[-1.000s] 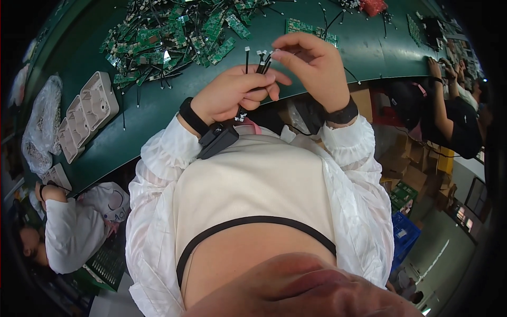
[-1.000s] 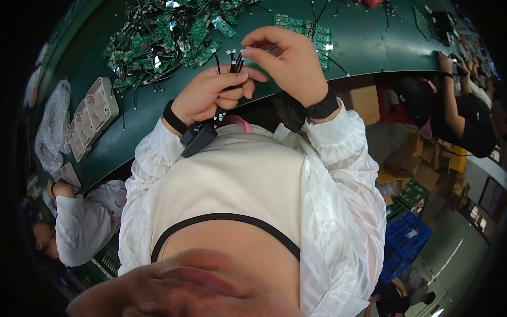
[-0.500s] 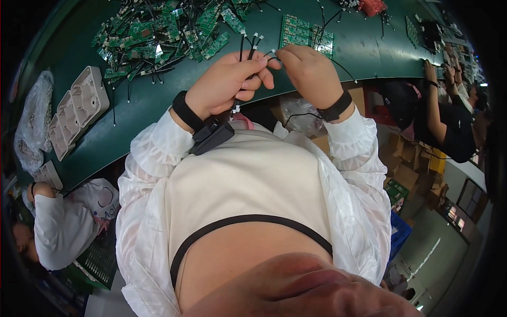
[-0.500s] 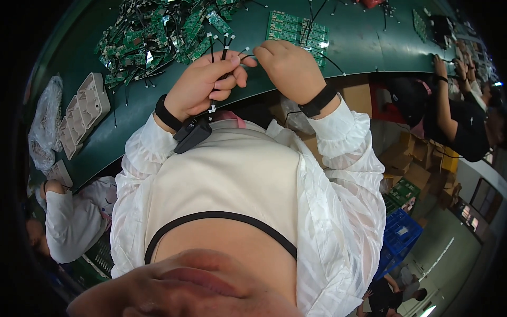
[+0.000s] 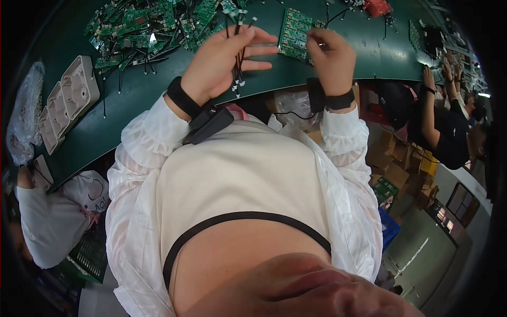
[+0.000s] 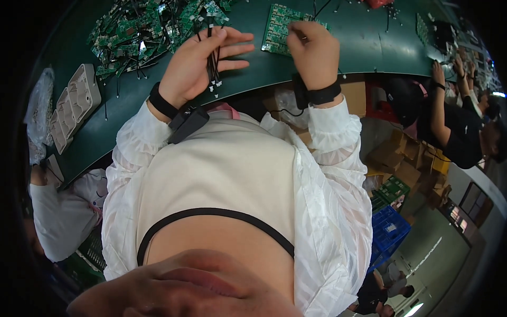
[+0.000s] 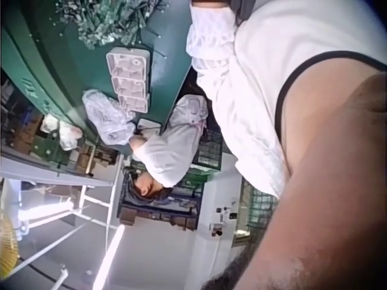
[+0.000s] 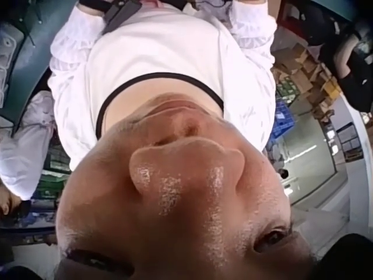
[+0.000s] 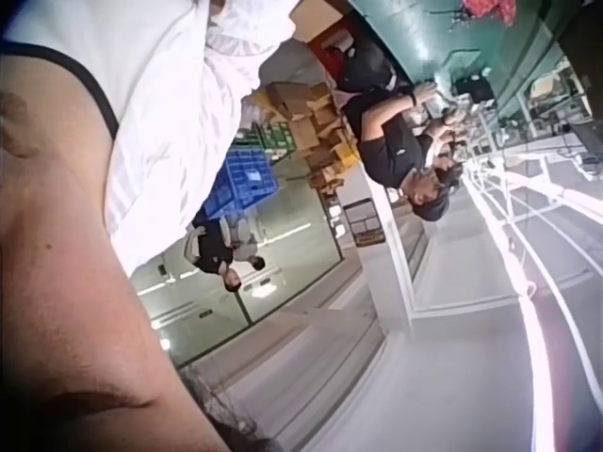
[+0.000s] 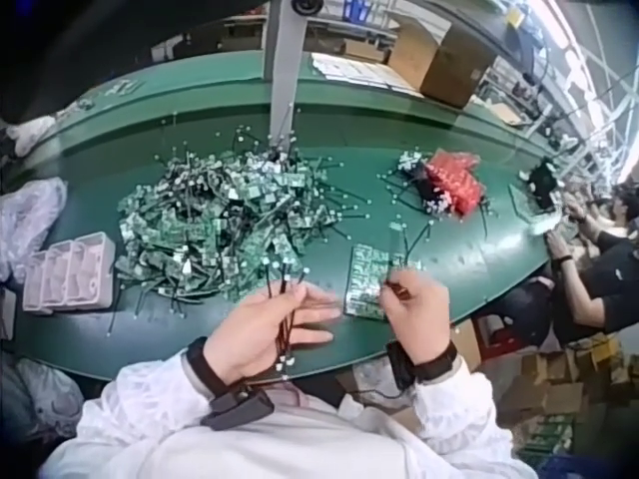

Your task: The person picks up a circuit board, connects wires to it, and places it into a pink bag. They then remove a stack of circuit boards from the bag, connect wires to another board, and place it into a plastic housing.

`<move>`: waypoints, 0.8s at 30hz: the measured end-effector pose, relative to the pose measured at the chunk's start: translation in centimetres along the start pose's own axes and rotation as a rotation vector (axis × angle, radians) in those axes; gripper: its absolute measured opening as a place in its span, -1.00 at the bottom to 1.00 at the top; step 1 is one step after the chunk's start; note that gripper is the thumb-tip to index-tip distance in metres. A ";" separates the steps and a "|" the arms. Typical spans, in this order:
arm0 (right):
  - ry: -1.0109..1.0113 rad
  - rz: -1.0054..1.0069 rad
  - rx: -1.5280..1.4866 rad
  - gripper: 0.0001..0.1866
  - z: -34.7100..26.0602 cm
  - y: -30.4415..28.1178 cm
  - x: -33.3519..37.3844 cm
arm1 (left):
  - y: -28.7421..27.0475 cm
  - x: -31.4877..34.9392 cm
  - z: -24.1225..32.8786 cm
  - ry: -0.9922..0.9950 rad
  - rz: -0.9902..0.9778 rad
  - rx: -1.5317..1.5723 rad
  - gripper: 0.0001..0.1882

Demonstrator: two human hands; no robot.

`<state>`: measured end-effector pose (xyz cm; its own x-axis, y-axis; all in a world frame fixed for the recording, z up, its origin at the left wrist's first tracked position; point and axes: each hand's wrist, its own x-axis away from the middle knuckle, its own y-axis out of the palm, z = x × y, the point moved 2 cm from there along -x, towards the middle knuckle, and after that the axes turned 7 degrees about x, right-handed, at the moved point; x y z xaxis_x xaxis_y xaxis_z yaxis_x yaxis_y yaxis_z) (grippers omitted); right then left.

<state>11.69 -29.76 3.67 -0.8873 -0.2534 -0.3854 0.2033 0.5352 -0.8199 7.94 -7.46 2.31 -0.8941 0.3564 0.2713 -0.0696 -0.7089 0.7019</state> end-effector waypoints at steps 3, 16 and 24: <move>0.371 -0.147 -0.399 -0.84 1.5 1.0 1.0 | -1.0 -0.5 -0.4 -0.019 -0.010 0.102 -0.69; 0.003 -0.163 -0.014 -0.90 0.1 2.4 0.5 | -1.2 -2.1 -3.7 -0.132 0.015 0.210 -0.77; -0.067 -0.322 0.200 -0.89 0.0 2.5 -1.8 | -1.4 -2.3 -4.4 -0.141 0.016 0.202 -0.78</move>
<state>13.80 -27.91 2.32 -0.8912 -0.4386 -0.1157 0.0008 0.2537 -0.9673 8.16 -9.96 -2.16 -0.8225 0.4381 0.3627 0.0461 -0.5842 0.8103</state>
